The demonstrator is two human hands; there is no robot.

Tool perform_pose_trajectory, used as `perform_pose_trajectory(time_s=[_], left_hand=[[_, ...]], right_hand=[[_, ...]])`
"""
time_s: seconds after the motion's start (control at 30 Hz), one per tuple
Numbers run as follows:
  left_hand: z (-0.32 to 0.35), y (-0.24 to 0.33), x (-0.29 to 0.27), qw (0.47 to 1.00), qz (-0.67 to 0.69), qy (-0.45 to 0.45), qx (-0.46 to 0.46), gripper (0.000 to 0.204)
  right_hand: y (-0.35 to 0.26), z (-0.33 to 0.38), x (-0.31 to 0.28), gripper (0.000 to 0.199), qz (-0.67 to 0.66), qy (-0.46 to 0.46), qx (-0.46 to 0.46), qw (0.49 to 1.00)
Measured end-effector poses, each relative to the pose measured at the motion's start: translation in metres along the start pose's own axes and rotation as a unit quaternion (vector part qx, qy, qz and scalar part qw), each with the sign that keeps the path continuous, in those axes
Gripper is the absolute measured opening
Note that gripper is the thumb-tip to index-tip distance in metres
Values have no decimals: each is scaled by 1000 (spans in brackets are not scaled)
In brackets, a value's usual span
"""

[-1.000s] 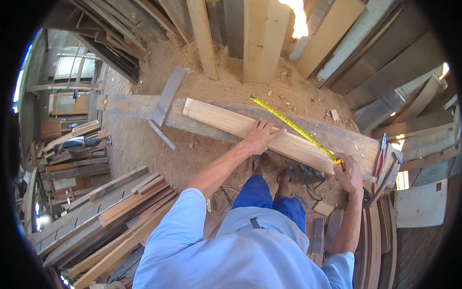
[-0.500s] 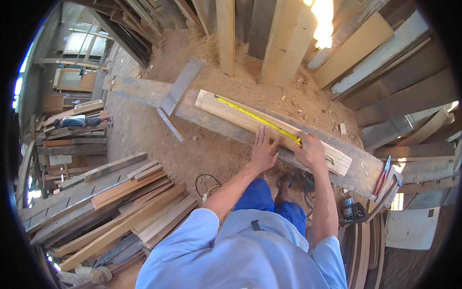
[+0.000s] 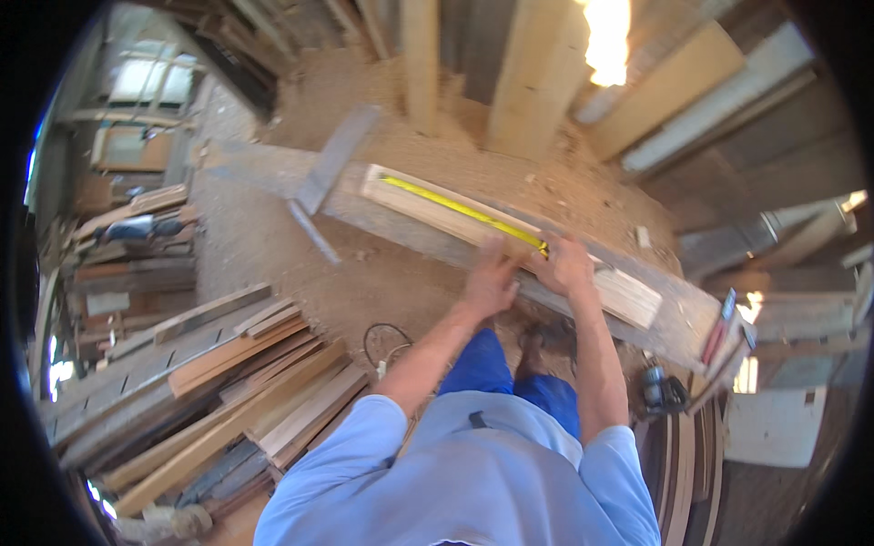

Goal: The person measures a wooden board with a tape measure, marks it, and then cuts through it using a circular saw on a workbench.

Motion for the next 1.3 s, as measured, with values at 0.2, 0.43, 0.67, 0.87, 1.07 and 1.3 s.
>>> perform_pose_trajectory(time_s=[0.2, 0.43, 0.67, 0.87, 1.07, 1.3], left_hand=[[20, -16, -10, 998, -52, 22, -15, 63], [8, -9, -1, 998, -67, -4, -5, 65], [9, -16, 0, 995, -96, -15, -9, 68], [7, -16, 2, 994, -104, -15, -12, 68], [8, -16, 1, 994, -104, -17, -15, 69], [-14, 22, -1, 980, -168, -103, -3, 85]], right_hand=[[115, 81, -26, 44, 6, 24, 33, 999], [222, 160, -66, 41, -14, 92, 76, 993], [226, 153, -63, 44, -31, 87, 89, 992], [230, 151, -62, 45, -26, 78, 102, 991], [224, 151, -65, 44, -25, 82, 87, 993], [229, 163, -53, 43, -86, 87, 2, 993]])
Point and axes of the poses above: each hand's wrist, its own z-axis away from the middle knuckle, its own x-axis out of the palm, y = z × x, the point moved 9 cm from there along -z, towards the middle knuckle, and after that the axes turned 14 degrees about -y, right-handed, at the moved point
